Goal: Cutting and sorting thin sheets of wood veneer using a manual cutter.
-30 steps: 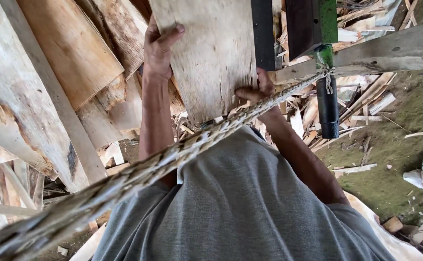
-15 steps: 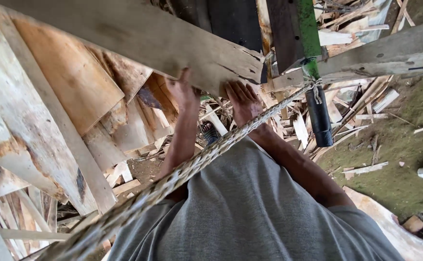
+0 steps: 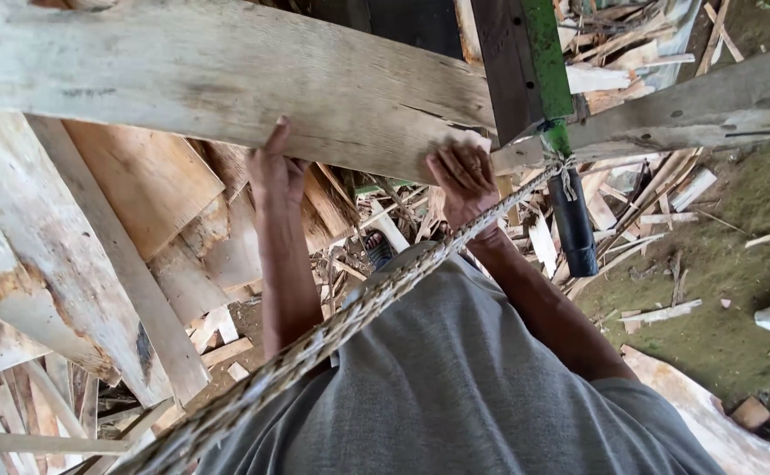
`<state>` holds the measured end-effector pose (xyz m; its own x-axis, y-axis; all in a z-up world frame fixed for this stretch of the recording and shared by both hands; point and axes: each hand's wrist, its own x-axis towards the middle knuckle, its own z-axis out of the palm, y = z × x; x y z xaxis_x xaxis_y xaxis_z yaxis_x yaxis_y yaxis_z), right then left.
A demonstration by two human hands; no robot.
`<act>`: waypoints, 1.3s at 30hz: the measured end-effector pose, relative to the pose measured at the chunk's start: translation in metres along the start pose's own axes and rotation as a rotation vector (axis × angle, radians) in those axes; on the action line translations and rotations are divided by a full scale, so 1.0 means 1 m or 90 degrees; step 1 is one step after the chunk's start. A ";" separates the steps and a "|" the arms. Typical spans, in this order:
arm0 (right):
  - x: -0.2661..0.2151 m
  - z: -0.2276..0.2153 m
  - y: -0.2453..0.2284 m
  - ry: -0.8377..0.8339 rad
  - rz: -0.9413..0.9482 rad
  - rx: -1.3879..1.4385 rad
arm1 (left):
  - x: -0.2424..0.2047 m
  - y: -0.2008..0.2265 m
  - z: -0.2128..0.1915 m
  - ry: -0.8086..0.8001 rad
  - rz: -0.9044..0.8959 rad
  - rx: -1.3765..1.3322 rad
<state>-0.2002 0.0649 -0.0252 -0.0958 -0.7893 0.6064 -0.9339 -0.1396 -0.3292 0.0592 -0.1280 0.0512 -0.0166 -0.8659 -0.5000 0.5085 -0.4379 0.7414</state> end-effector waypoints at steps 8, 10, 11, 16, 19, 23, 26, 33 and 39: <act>0.025 -0.018 0.029 -0.086 0.115 -0.070 | 0.007 -0.063 -0.033 0.025 -0.043 -0.099; 0.019 -0.022 0.037 -0.096 0.132 -0.030 | 0.018 -0.073 -0.035 0.055 -0.097 -0.148; 0.005 -0.022 0.043 -0.111 0.214 0.062 | 0.013 -0.075 -0.033 0.030 -0.036 -0.128; -0.039 -0.075 0.071 -0.019 0.515 0.635 | -0.005 -0.085 -0.008 0.088 0.049 -0.070; 0.017 -0.164 0.037 0.064 0.836 1.141 | 0.000 -0.110 0.007 0.141 0.038 -0.056; 0.036 -0.206 0.020 -0.263 0.807 0.607 | -0.009 -0.129 0.030 0.144 0.044 -0.084; 0.041 -0.207 0.011 -0.396 0.681 0.295 | 0.005 -0.145 0.020 0.120 0.081 -0.040; 0.008 -0.155 0.023 -0.455 0.737 0.215 | 0.010 -0.125 0.019 0.157 0.063 -0.138; -0.005 -0.147 0.028 -0.483 0.695 0.160 | 0.006 -0.118 0.014 0.128 0.070 -0.154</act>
<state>-0.2761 0.1529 0.0692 -0.4536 -0.6881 -0.5664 -0.4085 0.7254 -0.5540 -0.0131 -0.0850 -0.0325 0.2082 -0.8288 -0.5194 0.6882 -0.2532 0.6799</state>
